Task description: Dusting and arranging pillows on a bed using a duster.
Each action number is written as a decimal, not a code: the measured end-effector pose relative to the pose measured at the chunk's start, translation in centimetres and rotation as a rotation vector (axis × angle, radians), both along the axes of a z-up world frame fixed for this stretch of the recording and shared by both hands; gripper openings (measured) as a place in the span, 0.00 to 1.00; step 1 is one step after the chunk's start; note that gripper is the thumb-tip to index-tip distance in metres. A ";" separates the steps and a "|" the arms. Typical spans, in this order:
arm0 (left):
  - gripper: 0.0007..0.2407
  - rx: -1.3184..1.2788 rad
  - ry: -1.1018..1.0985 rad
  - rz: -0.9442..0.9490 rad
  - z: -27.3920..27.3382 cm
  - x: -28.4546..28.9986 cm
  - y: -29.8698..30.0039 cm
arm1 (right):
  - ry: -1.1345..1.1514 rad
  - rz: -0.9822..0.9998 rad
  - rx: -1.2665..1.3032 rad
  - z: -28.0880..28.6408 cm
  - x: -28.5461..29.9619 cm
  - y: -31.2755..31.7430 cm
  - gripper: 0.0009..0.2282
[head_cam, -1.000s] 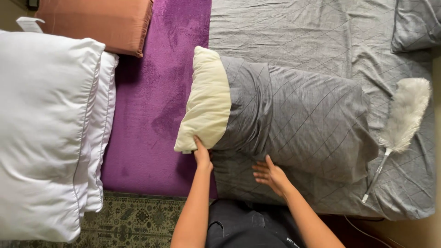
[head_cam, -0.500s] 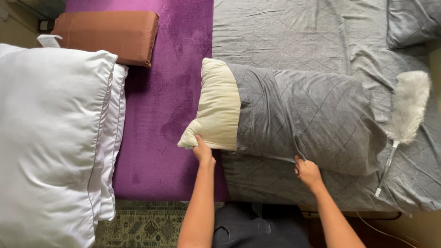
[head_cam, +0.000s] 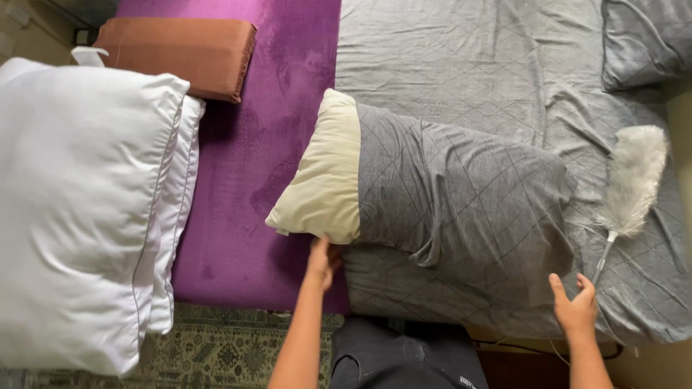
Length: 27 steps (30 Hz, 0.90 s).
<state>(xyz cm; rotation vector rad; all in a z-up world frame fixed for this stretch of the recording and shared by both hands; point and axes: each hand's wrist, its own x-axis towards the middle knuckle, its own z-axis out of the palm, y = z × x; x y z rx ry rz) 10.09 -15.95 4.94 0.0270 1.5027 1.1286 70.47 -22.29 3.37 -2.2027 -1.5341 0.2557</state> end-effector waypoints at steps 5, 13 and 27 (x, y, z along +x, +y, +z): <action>0.38 -0.187 -0.123 -0.513 -0.7 10.5 -6.4 | 0.468 -0.158 -0.744 -11.0 1.3 0.1 0.37; 0.30 -0.083 0.156 -0.180 -3.7 13.4 -4.1 | 0.467 0.414 -0.738 -7.2 0.5 0.5 0.27; 0.14 -0.033 1.157 0.170 7.6 5.7 7.3 | 0.795 0.273 -1.337 -4.3 10.2 10.2 0.19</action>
